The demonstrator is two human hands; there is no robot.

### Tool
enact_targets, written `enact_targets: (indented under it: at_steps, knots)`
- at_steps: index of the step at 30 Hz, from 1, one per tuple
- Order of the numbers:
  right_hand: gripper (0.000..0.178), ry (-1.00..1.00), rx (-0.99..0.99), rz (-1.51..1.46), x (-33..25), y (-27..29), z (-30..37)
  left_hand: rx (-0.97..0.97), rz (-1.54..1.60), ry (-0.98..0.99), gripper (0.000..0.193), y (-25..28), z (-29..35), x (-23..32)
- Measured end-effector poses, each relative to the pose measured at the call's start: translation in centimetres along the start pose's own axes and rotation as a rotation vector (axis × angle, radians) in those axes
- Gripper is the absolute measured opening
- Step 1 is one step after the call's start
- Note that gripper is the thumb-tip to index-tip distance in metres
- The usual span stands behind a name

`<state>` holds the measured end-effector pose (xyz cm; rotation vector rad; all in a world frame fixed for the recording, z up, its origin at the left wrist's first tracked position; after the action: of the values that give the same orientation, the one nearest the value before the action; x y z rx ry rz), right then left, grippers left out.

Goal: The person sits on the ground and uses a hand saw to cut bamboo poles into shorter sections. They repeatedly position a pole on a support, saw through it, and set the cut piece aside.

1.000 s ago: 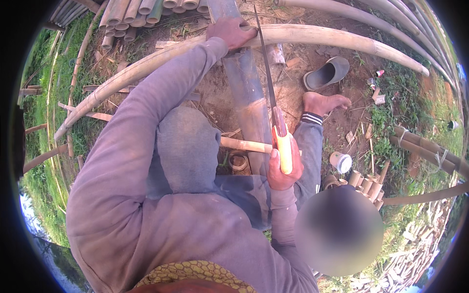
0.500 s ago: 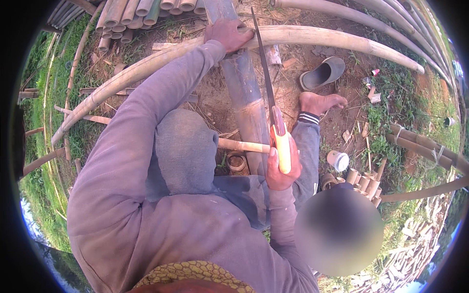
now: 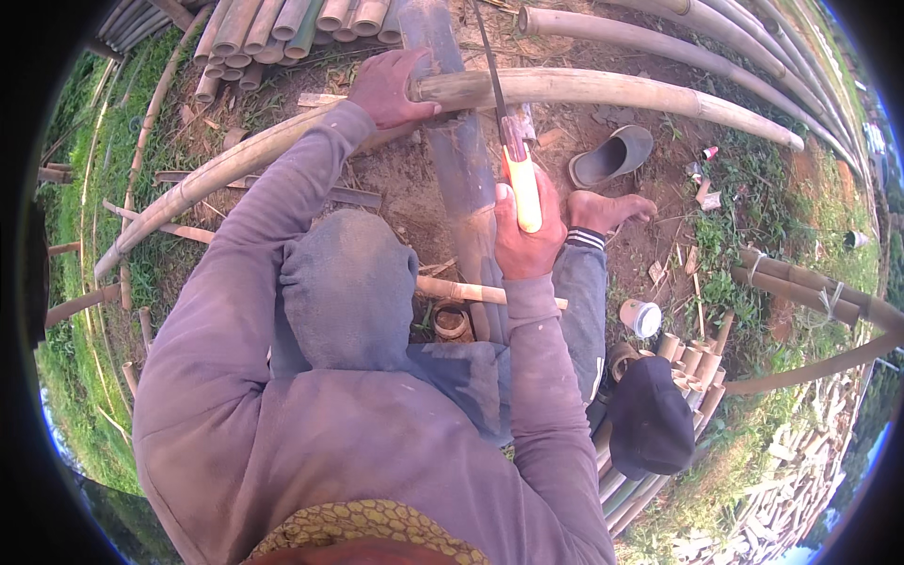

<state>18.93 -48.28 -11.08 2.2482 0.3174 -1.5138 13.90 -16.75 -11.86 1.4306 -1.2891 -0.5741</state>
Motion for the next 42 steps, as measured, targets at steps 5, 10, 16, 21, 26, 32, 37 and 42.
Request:
enact_targets:
  at_steps: [5,10,16,21,26,32,37,42]
  knots:
    - [0.049,-0.015,-0.036,0.007,-3.1,-0.9,-1.1,-0.474,-0.235,0.210,0.075,-1.7,3.4,-3.3]
    - [0.048,-0.034,-0.014,-0.028,-1.7,-0.2,-0.8,-0.458,-0.305,0.199,0.061,-2.0,2.9,-3.2]
    - [0.055,-0.013,-0.029,0.086,-7.0,6.4,10.7,-0.460,-0.293,0.203,0.061,-1.8,3.7,-3.2]
    - [0.053,-0.062,-0.022,0.066,-3.8,4.0,6.7,-0.470,-0.253,0.221,0.060,-2.0,3.6,-3.0]
    - [0.044,0.014,-0.026,0.017,-2.0,-1.9,-4.8,-0.439,-0.268,0.189,0.059,-1.9,2.8,-3.1]
    - [0.051,-0.143,-0.013,0.090,-4.3,5.3,8.7,-0.398,-0.285,0.176,0.061,-1.3,3.9,-3.2]
    - [0.065,-0.216,-0.057,-0.082,-5.2,7.2,12.1,-0.425,-0.274,0.188,0.066,-1.9,4.3,-3.3]
    - [0.045,-0.155,-0.040,-0.043,-1.1,-1.7,-5.0,-0.413,-0.224,0.193,0.057,-1.4,3.0,-2.5]
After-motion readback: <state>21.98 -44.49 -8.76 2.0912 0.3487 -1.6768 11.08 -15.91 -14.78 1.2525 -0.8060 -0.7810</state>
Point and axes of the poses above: each hand's wrist, its own z-axis away from the middle knuckle, its own y-axis out of the back of the hand, x = y × z, the point moved 8 cm from there along -z, towards the middle knuckle, and after that the axes turned 1 degree about -x, right-handed, at the moved point
